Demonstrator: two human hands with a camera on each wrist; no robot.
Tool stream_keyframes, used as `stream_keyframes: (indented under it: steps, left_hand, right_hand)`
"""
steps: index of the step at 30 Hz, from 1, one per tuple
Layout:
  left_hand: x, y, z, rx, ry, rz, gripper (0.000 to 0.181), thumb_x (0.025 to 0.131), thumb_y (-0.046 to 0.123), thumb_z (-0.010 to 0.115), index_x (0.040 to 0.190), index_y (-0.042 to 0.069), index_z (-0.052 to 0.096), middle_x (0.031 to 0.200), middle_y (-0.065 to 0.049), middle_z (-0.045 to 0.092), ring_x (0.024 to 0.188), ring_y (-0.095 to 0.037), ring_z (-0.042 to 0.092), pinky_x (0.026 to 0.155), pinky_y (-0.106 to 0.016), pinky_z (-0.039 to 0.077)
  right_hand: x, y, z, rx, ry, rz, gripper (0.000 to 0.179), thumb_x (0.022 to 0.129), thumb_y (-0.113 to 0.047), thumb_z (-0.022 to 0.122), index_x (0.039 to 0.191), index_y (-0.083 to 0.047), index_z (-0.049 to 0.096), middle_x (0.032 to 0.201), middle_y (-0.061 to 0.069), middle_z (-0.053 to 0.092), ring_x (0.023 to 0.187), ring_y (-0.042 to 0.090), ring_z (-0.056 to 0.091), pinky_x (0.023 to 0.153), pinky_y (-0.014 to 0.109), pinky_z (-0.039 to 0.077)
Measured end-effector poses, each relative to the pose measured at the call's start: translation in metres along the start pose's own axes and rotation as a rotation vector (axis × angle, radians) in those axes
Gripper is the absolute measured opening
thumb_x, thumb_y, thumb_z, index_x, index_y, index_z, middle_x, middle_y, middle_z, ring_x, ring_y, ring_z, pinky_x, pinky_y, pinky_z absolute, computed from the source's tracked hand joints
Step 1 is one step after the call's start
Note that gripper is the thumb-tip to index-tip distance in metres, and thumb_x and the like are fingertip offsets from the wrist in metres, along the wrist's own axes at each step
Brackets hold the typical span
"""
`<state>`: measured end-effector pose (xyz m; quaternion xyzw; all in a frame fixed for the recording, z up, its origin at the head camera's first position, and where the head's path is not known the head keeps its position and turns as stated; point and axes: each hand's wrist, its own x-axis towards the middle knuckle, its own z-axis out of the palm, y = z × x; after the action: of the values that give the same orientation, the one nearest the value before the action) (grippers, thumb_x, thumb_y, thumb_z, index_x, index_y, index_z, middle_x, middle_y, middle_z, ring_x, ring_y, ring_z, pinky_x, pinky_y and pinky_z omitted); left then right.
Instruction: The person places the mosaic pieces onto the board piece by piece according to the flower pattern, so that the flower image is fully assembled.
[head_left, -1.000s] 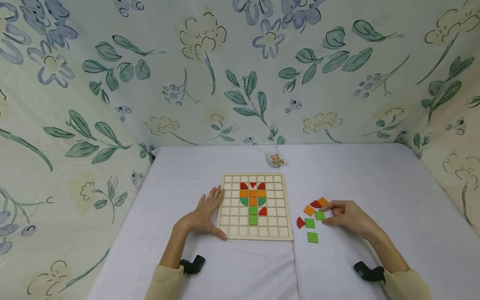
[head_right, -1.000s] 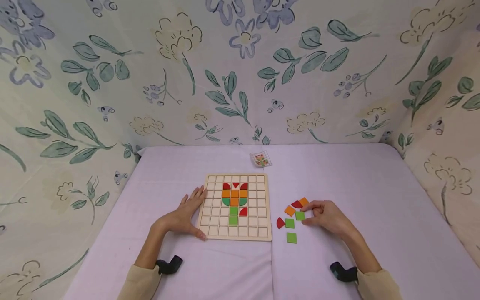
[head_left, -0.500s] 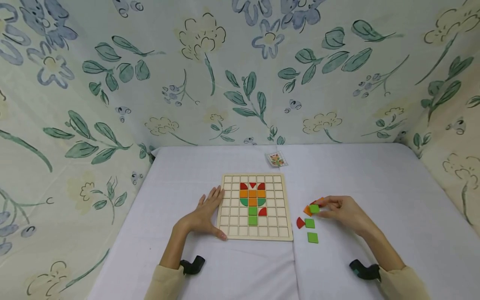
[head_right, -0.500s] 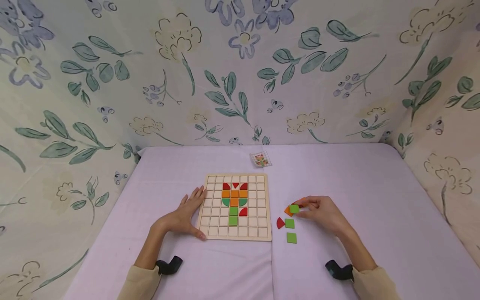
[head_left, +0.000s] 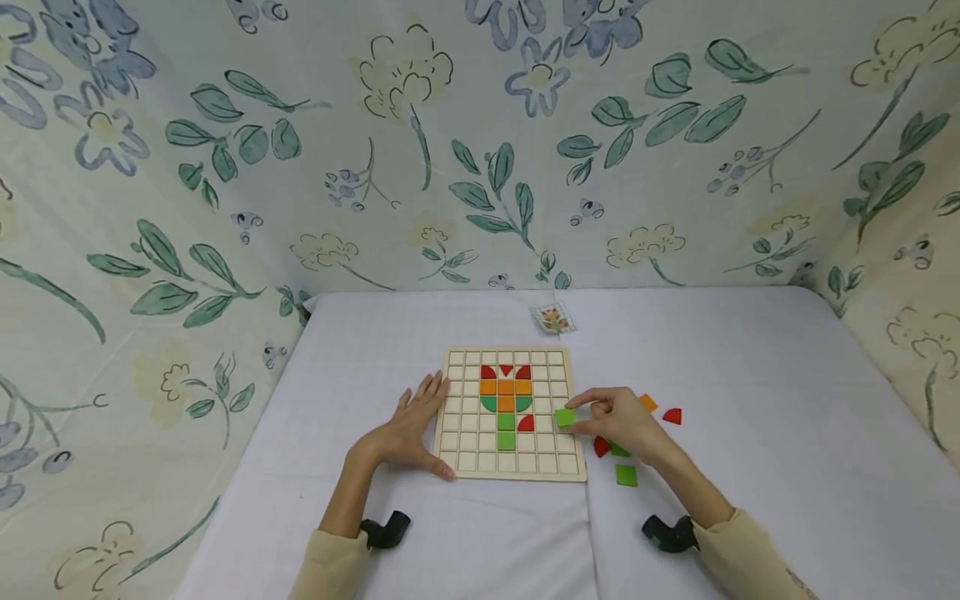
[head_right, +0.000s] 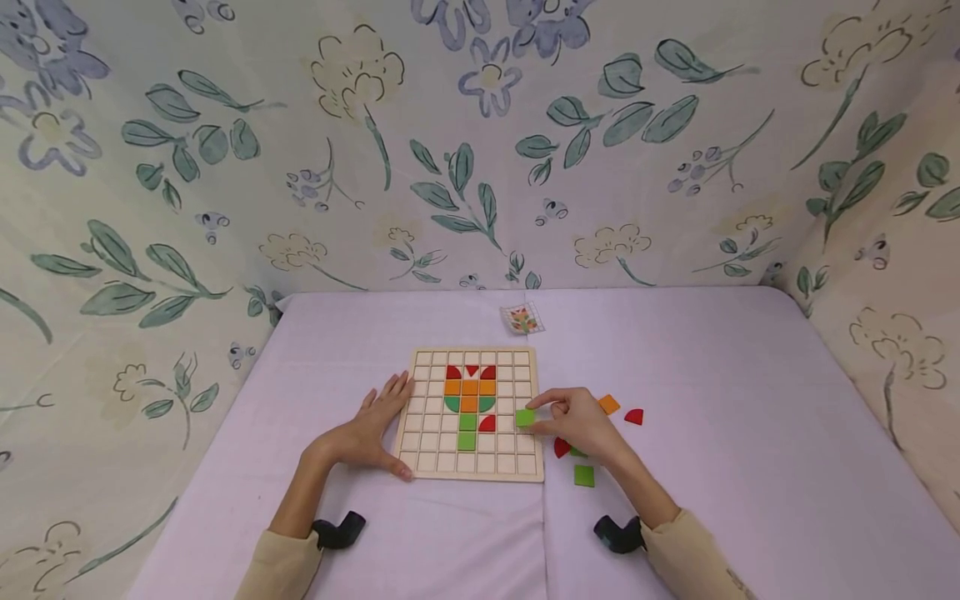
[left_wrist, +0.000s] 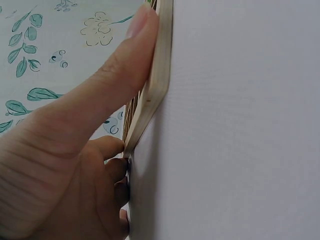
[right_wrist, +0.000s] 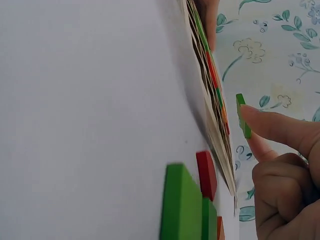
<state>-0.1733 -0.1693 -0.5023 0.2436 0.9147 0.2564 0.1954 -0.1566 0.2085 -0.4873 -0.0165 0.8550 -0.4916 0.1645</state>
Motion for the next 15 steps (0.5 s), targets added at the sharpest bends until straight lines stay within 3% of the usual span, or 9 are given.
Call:
stream_keyframes:
  steps: [7,15]
  left_hand:
    - [0.0,0.001,-0.001,-0.006,-0.003,0.004,0.15,0.062,0.052,0.097,0.166,0.006,0.001,0.175,-0.013,-0.009,0.163,-0.034,-0.012,0.131,-0.061,-0.005]
    - [0.0,0.0,-0.001,-0.007,-0.005,-0.002,0.15,0.062,0.051,0.097,0.166,0.005,0.0,0.175,-0.014,-0.009,0.163,-0.034,-0.012,0.131,-0.062,-0.005]
  right_hand:
    - [0.008,-0.004,0.02,-0.016,-0.017,-0.01,0.033,0.082,-0.02,0.088,0.111,-0.008,0.076,0.059,-0.004,0.029,0.05,0.013,0.026,0.046,0.021,0.018]
    - [0.01,-0.005,0.026,-0.004,-0.005,0.027,0.033,0.082,-0.02,0.088,0.111,-0.011,0.076,0.057,-0.003,0.031,0.048,0.013,0.026,0.045,0.021,0.019]
